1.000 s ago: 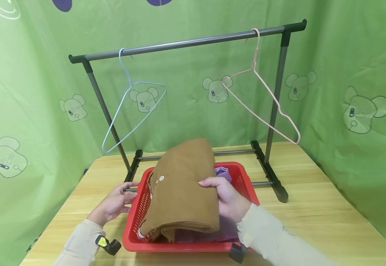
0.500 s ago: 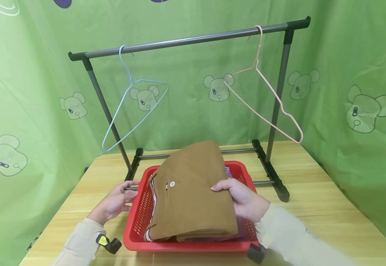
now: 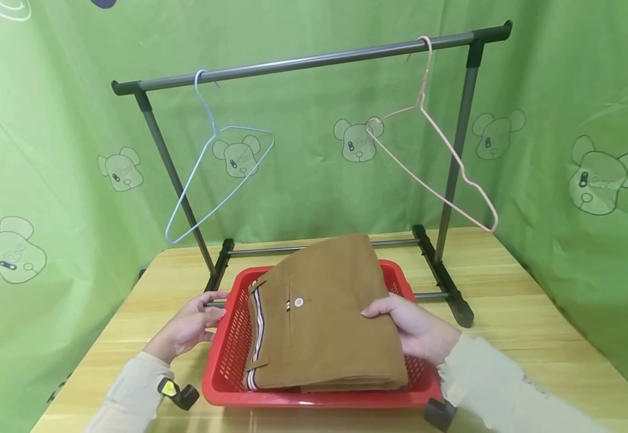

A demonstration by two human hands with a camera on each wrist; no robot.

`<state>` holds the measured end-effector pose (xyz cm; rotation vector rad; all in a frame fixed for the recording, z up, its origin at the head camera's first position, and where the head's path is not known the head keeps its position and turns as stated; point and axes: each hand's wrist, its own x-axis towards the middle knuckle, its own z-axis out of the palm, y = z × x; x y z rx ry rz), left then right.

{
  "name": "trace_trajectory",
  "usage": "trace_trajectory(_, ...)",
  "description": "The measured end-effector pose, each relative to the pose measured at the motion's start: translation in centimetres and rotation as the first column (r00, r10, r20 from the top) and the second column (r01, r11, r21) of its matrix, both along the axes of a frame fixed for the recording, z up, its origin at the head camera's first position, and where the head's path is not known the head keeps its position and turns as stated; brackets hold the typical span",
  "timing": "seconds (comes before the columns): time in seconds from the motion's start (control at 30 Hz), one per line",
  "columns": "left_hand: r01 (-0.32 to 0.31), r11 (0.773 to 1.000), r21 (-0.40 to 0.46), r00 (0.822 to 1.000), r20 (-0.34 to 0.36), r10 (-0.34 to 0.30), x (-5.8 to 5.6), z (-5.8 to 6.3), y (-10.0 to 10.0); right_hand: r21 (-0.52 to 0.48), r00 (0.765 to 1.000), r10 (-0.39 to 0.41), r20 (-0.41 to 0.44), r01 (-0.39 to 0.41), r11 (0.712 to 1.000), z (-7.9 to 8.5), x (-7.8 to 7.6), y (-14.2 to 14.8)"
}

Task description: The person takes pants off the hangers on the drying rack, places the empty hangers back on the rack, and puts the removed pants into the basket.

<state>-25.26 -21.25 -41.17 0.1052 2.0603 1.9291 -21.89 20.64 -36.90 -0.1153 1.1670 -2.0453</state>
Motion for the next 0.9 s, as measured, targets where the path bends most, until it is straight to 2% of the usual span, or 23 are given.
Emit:
trace_trajectory(0.33, -0.007, 1.000, -0.017, 1.000, 0.002, 0.007, 0.0, 0.1, 0.0, 0.156, 0.986, -0.042, -0.163, 0.068, 0.985, -0.7, -0.3, 1.3)
trace_trajectory(0.43, -0.005, 1.000, -0.015, 1.000, 0.003, 0.005, 0.2, 0.2, 0.0, 0.219, 0.974, -0.039, -0.223, 0.089, 0.972, -0.8, -0.4, 1.7)
trace_trajectory(0.53, 0.002, 1.000, -0.009, 1.000, 0.002, -0.002, 0.2, 0.3, 0.1, 0.302, 0.959, -0.049, -0.279, 0.136, 0.943, -0.8, -0.3, 1.9)
trace_trajectory(0.6, 0.005, 1.000, -0.009, 1.000, -0.001, -0.005, 0.3, 0.4, 0.1, 0.362, 0.945, -0.051, -0.322, 0.173, 0.916, -0.5, -0.3, 1.9)
trace_trajectory(0.73, 0.002, 1.000, -0.008, 1.000, 0.002, -0.002, 0.3, 0.4, 0.1, 0.479, 0.902, -0.035, -0.430, 0.261, 0.838, 0.2, 0.1, 1.8)
trace_trajectory(0.83, 0.006, 1.000, -0.006, 1.000, 0.003, -0.006, 0.3, 0.4, 0.0, 0.564, 0.835, 0.031, -0.550, 0.344, 0.751, 1.0, 0.3, 1.8)
trace_trajectory(0.9, 0.008, 1.000, -0.004, 1.000, 0.001, -0.008, 0.3, 0.4, 0.0, 0.605, 0.763, 0.106, -0.638, 0.412, 0.681, 1.6, 0.4, 1.7)
